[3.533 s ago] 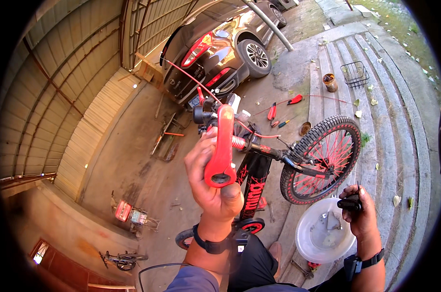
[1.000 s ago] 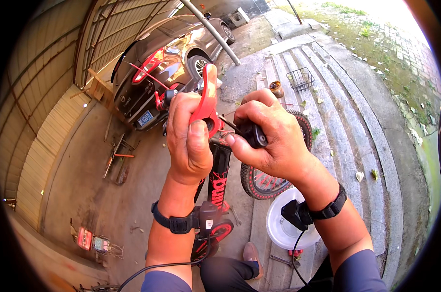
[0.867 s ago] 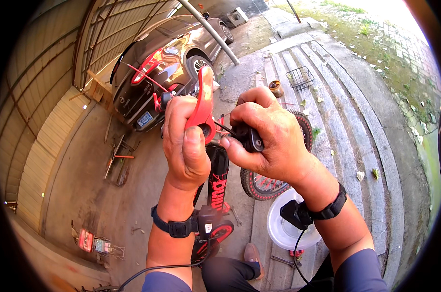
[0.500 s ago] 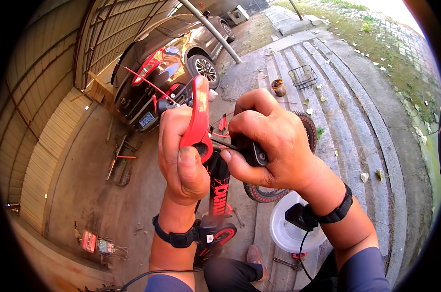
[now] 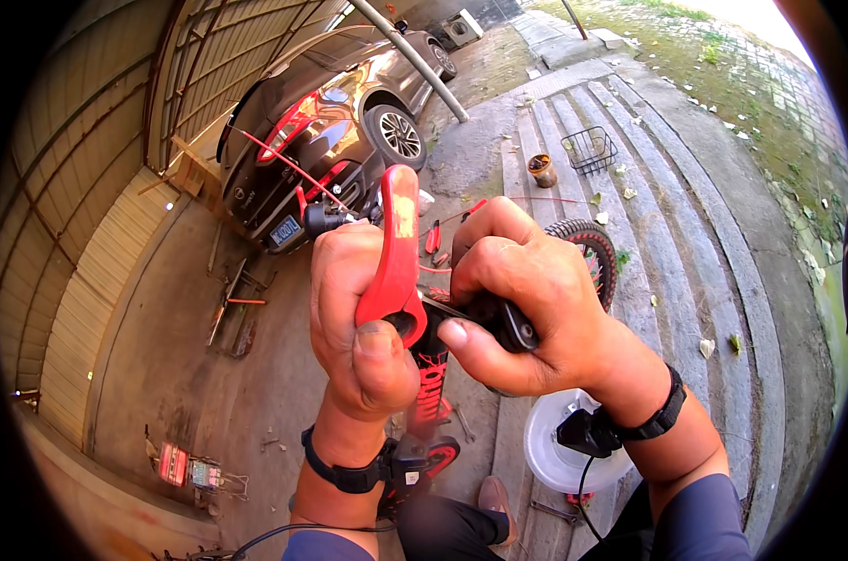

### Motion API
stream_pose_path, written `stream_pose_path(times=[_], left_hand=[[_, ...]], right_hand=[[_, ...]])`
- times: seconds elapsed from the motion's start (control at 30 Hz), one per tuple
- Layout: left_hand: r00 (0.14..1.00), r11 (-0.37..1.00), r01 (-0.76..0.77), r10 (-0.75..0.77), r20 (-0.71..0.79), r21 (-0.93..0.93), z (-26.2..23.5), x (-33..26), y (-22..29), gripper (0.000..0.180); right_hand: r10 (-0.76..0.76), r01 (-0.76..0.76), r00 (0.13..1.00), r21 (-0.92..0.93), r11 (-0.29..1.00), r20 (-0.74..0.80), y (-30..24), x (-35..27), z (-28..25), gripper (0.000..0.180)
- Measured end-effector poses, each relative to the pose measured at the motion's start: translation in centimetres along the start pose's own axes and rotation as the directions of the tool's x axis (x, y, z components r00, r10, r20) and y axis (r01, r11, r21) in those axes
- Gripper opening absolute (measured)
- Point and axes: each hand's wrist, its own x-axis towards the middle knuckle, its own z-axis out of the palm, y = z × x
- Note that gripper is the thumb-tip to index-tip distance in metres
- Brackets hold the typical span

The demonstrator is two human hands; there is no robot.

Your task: The person is repairing a bicycle handlebar grip. They use a screwdriver to loosen the clamp on the red grip, slide it off the handlebar, and then reposition it. They tighten the grip back onto the handlebar and test its stability.

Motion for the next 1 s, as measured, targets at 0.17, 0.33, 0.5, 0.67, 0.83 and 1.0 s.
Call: stream_pose_path(times=[0.17, 0.33, 0.5, 0.67, 0.83, 1.0], left_hand=[[1.000, 1.000, -0.004, 0.004, -0.014, -0.001, -0.1, -0.3, -0.3, 0.045], [0.999, 0.999, -0.038, 0.037, -0.026, -0.018, 0.2, -0.1, -0.4, 0.042], [0.998, 0.998, -0.060, 0.060, -0.025, -0.014, 0.1, -0.2, -0.8, 0.040], [1.000, 1.000, 0.002, -0.002, -0.009, -0.013, 0.1, -0.1, -0.2, 0.039], [1.000, 1.000, -0.018, 0.017, -0.018, -0.026, -0.1, -0.2, -0.3, 0.040], [0.999, 0.999, -0.013, 0.011, -0.036, -0.041, 0.1, -0.3, -0.2, 0.040]], right_hand=[[0.109, -0.120, 0.986, 0.083, 0.989, 0.125, -0.4, -0.1, -0.3, 0.018], [0.141, -0.157, 0.981, 0.117, 0.981, 0.129, -0.3, 0.0, -0.4, 0.017], [0.052, -0.062, 0.997, 0.164, 0.984, 0.064, 0.6, 0.3, 0.0, 0.021], [0.061, -0.079, 0.994, 0.219, 0.972, 0.091, 0.8, 0.3, 0.1, 0.021], [0.159, -0.223, 0.958, 0.274, 0.935, 0.239, 0.4, 0.2, -0.3, 0.021], [0.117, -0.163, 0.980, 0.308, 0.937, 0.161, 1.0, 0.1, 0.2, 0.022]])
